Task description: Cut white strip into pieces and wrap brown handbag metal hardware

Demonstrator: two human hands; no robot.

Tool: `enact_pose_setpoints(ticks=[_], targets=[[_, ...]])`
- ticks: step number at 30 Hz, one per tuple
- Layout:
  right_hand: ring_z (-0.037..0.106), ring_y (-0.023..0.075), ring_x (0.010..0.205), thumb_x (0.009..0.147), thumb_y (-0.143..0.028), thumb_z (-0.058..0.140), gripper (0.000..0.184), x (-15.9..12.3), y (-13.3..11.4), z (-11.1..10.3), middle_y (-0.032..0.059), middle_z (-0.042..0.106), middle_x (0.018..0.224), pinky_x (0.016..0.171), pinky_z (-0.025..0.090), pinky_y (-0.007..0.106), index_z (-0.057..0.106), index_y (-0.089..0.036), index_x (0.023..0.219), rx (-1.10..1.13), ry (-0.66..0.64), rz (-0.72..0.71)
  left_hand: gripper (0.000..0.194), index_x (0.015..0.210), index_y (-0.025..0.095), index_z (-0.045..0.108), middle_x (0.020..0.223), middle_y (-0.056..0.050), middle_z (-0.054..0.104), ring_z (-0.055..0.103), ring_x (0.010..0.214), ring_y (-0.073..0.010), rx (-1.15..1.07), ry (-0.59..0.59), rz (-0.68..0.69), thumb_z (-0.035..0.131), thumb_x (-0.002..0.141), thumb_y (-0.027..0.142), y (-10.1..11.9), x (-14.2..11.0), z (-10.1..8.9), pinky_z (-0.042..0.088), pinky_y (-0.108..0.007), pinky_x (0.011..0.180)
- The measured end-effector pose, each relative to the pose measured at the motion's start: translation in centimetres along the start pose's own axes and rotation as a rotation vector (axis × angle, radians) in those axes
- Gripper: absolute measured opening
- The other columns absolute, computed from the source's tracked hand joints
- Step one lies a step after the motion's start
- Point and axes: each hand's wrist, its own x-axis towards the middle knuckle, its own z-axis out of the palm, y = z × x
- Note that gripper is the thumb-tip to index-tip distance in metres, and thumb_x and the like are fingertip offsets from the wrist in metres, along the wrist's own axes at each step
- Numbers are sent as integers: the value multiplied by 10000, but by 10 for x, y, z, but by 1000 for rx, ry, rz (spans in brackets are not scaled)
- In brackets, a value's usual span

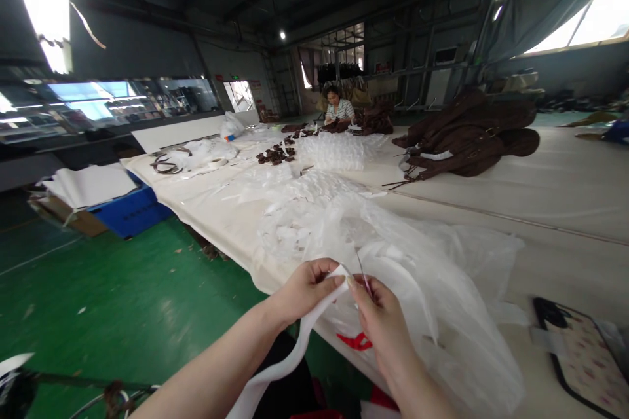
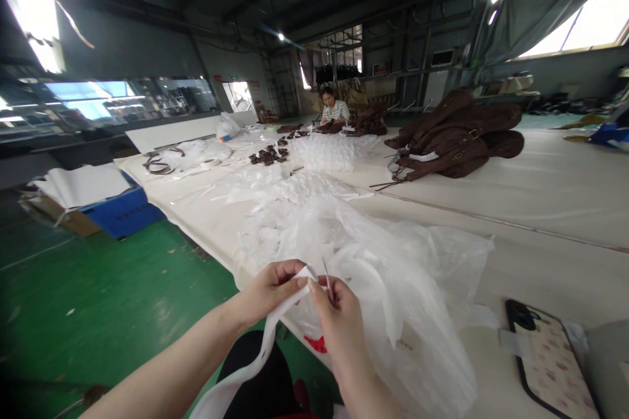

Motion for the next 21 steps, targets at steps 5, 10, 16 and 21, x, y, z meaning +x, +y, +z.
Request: enact_pose_setpoints(ticks=[5, 10, 16, 21], targets=[[435, 136, 562, 795, -520, 634, 387, -3, -8, -8, -45, 486, 629, 547, 394, 250, 630, -197, 1009, -255, 40, -178, 308, 885, 118, 688, 773, -25, 645, 547, 691, -104, -50, -27, 3, 718, 795, 412, -2, -5, 1, 427, -215, 681], [504, 156, 616, 826, -527, 585, 337, -3, -13, -7, -12, 561, 673, 583, 416, 247, 639, -198, 874, -358, -119, -237, 309, 915, 114, 703, 915, -76, 678, 608, 861, -169, -66, -71, 47, 733, 786, 392, -1, -7, -2, 455, -269, 816], [462, 154, 590, 835, -524, 575, 325, -3, -11, -2, -19, 523, 629, 553, 380, 248, 566, -213, 742, -426, -66, -308, 334, 887, 114, 701, 859, -59, 667, 579, 780, -141, -35, -45, 38, 721, 787, 432, -2, -9, -4, 446, -241, 739], [400, 140, 580, 865, -505, 565, 340, -5, -18, -2, -39, 439, 595, 548, 330, 246, 515, -218, 690, -416, -146, -260, 367, 858, 104, 708, 863, -58, 646, 563, 758, -133, 4, -60, 54, 722, 774, 461, 1, -10, -7, 427, -235, 715]])
